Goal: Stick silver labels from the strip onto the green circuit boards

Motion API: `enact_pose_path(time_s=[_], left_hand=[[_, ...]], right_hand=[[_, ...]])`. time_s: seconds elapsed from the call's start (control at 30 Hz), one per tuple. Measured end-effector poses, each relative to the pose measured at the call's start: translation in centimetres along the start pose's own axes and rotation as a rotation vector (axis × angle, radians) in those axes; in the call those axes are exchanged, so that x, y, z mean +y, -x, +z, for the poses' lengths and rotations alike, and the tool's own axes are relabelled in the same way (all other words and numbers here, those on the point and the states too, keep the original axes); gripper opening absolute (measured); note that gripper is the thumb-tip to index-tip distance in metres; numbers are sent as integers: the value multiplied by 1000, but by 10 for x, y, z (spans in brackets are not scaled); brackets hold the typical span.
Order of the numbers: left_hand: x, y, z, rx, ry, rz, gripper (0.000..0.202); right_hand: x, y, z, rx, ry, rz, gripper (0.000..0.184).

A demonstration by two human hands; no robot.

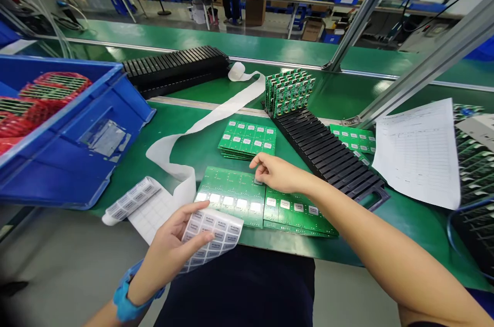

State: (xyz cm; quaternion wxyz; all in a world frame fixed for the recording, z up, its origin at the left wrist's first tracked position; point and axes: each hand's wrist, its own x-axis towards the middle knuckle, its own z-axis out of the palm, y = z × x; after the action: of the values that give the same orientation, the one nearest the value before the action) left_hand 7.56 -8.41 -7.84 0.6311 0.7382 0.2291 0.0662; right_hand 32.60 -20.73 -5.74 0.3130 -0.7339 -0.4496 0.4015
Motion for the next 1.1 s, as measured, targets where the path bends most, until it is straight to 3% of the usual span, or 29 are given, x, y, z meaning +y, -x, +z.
enact_pose_path(time_s=[0.2, 0.3, 0.53, 0.6, 0.67, 0.73, 0.8, 0.87, 0.93, 1.1], left_hand=[[5, -2, -1, 192, 41, -38, 54], [7, -5, -2, 143, 69, -133, 42], [8, -10, -3, 136, 103, -118, 40], [9, -10, -4, 106, 99, -105, 38], [10, -10, -4, 84, 94, -96, 35], [12, -10, -5, 65, 96, -86, 33], [13, -10, -4, 55, 103, -63, 30], [13, -10, -3, 59, 104, -16, 27], [12, -9, -2, 69, 90, 26, 24], [8, -7, -3, 36, 81, 108, 23]], right_hand=[[7, -1, 7, 5, 27, -13, 23], [9, -1, 7, 28, 43, -12, 22], [7, 4, 14, 104, 200, -45, 16], [2, 11, 21, 180, 398, -136, 11], [-6, 19, 29, 352, 621, -251, 9], [-19, 25, 39, 505, 684, -350, 12], [-33, 29, 49, 414, 496, -419, 19], [-46, 30, 58, 219, 254, -406, 28], [-54, 28, 66, 125, 108, -360, 24], [-57, 24, 75, 142, 76, -302, 7]])
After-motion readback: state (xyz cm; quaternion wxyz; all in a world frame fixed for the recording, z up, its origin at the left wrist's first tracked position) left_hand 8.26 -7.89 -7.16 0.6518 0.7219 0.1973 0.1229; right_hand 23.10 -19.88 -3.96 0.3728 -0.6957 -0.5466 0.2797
